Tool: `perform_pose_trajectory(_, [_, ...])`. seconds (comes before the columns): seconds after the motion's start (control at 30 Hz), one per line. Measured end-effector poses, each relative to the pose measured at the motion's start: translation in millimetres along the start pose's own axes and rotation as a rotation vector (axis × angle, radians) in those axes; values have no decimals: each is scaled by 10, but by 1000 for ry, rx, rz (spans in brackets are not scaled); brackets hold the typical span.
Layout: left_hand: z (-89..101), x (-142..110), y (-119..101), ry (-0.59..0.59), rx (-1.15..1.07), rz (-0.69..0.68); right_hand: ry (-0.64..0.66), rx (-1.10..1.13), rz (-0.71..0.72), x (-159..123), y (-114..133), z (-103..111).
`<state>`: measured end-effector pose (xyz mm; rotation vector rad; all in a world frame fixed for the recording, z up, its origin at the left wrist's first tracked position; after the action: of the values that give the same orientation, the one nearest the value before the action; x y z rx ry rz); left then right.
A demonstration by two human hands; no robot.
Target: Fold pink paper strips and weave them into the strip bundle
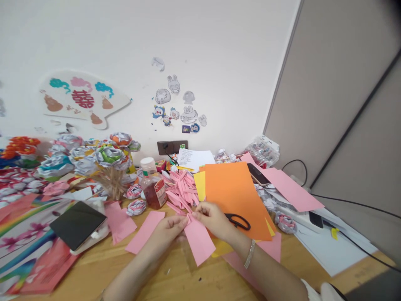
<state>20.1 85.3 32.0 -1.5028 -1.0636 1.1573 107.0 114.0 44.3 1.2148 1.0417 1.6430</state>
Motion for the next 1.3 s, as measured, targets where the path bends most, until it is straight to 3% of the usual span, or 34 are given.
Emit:
perform_pose_trajectory(0.37, [34, 96, 41, 73, 174, -46, 7, 11, 0, -5, -11, -9])
perform_pose_trajectory(0.6, [82, 107, -48, 37, 374, -162, 37, -213, 89, -56, 108, -47])
perform_pose_trajectory(0.87, [49, 138, 80, 87, 495, -190, 37, -283, 133, -69, 147, -88])
perform_pose_trajectory(1.17, [-48, 60, 97, 238, 497, -153, 248, -303, 143, -121, 145, -202])
perform_pose_trajectory(1.3, [-67, 72, 95, 233, 527, -176, 231, -282, 124, -114, 128, -199])
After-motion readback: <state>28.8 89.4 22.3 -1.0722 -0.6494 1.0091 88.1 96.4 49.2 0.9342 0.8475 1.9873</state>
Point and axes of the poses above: each hand's wrist, its own x-axis towards the middle knuckle, its own z-axis out of the back of the hand, y = z × x, the point moved 10 cm from there along x, towards the middle knuckle, and after that the axes turned 7 degrees about -y, right-handed, at the moved point
